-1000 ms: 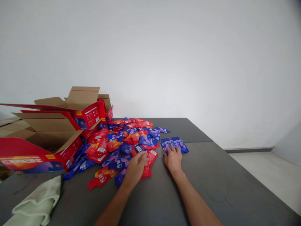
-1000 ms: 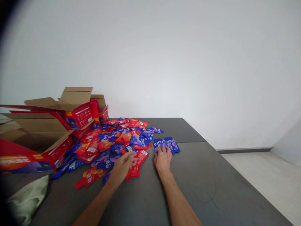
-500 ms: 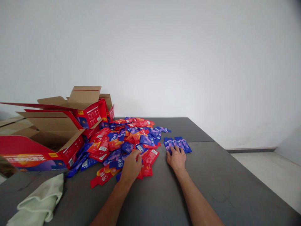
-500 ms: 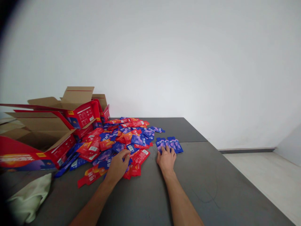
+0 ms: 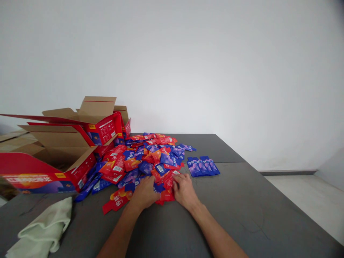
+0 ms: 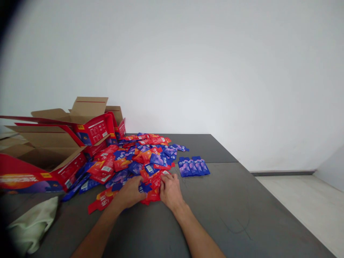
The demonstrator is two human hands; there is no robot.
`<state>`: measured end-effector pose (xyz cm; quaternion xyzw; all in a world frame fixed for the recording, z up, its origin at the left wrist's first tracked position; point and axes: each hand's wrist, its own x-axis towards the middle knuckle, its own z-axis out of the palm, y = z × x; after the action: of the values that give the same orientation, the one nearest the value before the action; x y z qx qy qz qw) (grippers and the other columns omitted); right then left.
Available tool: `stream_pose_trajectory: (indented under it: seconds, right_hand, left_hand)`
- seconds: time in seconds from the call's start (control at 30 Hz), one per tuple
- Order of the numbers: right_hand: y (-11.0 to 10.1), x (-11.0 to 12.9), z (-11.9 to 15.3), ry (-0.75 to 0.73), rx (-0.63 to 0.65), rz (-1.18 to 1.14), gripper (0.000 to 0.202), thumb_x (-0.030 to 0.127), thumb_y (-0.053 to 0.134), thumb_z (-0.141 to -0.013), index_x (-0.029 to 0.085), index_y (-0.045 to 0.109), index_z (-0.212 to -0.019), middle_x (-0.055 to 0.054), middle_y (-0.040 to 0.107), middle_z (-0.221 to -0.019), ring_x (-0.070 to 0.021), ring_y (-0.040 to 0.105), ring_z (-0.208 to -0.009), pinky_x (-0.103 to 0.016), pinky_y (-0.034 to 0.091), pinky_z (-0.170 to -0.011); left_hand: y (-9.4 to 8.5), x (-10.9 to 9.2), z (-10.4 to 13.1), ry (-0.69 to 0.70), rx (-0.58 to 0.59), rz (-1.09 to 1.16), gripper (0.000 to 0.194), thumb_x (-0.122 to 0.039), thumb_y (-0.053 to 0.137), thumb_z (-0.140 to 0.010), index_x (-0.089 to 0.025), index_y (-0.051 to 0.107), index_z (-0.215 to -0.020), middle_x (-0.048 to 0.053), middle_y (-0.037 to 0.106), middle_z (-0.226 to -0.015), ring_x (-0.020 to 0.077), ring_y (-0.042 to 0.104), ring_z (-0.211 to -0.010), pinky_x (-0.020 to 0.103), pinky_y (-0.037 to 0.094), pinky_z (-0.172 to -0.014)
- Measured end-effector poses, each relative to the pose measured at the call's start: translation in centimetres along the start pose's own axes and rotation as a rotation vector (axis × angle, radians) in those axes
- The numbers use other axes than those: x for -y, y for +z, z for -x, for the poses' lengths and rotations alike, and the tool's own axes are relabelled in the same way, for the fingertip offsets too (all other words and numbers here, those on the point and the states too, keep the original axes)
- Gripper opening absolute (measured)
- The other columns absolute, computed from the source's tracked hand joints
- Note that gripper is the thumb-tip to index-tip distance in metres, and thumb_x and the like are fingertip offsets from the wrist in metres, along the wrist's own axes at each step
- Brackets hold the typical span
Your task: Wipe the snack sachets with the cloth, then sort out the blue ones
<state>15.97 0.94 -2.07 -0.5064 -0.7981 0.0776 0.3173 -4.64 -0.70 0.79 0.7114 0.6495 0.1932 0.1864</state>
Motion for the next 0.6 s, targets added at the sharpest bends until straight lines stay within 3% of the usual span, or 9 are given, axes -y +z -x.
stream_pose_trajectory:
  seconds: [0.13, 0.2, 0.27, 0.4, 0.5, 0.6]
  right_hand:
    - [0.0, 0.7, 0.4, -0.033, 0.042, -0.001, 0.033, 0.014, 0.047, -0.093, 0.02, 0.072, -0.113, -0.01, 0.069, -0.12, -0.022, 0.058, -0.112, -0.035, 0.039, -0.099]
    - [0.1, 0.5, 0.4, -0.023, 0.048, 0.005, 0.035, 0.013, 0.047, -0.092, 0.02, 0.071, -0.116, -0.009, 0.067, -0.125, -0.0225, 0.057, -0.115, -0.035, 0.04, -0.1]
    - [0.4, 0.1, 0.4, -0.014, 0.05, 0.009, 0.037, 0.013, 0.048, -0.09, 0.021, 0.071, -0.118, -0.009, 0.066, -0.128, -0.0229, 0.057, -0.116, -0.035, 0.042, -0.101]
    - [1.2, -1.0, 0.3, 0.016, 0.031, 0.022, 0.041, 0.01, 0.049, -0.087, 0.02, 0.071, -0.12, -0.01, 0.064, -0.133, -0.0242, 0.057, -0.122, -0.036, 0.043, -0.106]
    - [1.5, -1.4, 0.3, 0.016, 0.016, 0.013, 0.043, 0.008, 0.048, -0.086, 0.019, 0.071, -0.12, -0.012, 0.063, -0.134, -0.0238, 0.057, -0.124, -0.035, 0.042, -0.109]
    - [1.5, -1.2, 0.3, -0.002, 0.016, -0.006, 0.043, 0.008, 0.046, -0.087, 0.018, 0.072, -0.119, -0.012, 0.065, -0.131, -0.0234, 0.059, -0.122, -0.034, 0.044, -0.108]
  left_hand:
    - [0.4, 0.2, 0.0, -0.003, -0.026, 0.081, 0.039, -0.03, 0.072, -0.061, -0.02, 0.065, -0.098, 0.011, 0.067, -0.106, 0.0308, 0.06, -0.104, 0.037, 0.043, -0.088]
    - [0.5, 0.2, 0.3, 0.005, 0.004, 0.088, 0.049, -0.036, 0.077, -0.056, -0.021, 0.067, -0.102, 0.011, 0.066, -0.111, 0.0341, 0.057, -0.11, 0.039, 0.043, -0.091]
    - [0.4, 0.2, 0.6, 0.055, 0.052, 0.068, 0.056, -0.031, 0.078, -0.05, -0.023, 0.068, -0.105, 0.011, 0.065, -0.116, 0.0353, 0.055, -0.114, 0.04, 0.043, -0.093]
    - [-0.5, 0.1, 0.6, 0.126, 0.07, 0.156, 0.024, -0.018, 0.061, -0.065, -0.023, 0.072, -0.086, 0.007, 0.072, -0.094, 0.0274, 0.064, -0.093, 0.035, 0.045, -0.084]
    - [-1.5, 0.3, -0.2, 0.11, -0.052, 0.279, 0.023, -0.018, 0.051, -0.076, -0.023, 0.073, -0.075, 0.007, 0.075, -0.084, 0.0255, 0.067, -0.084, 0.035, 0.045, -0.081]
    - [-2.0, 0.6, -1.0, 0.029, -0.193, 0.398, 0.025, -0.02, 0.052, -0.078, -0.021, 0.075, -0.087, 0.008, 0.077, -0.094, 0.0259, 0.068, -0.092, 0.035, 0.046, -0.085]
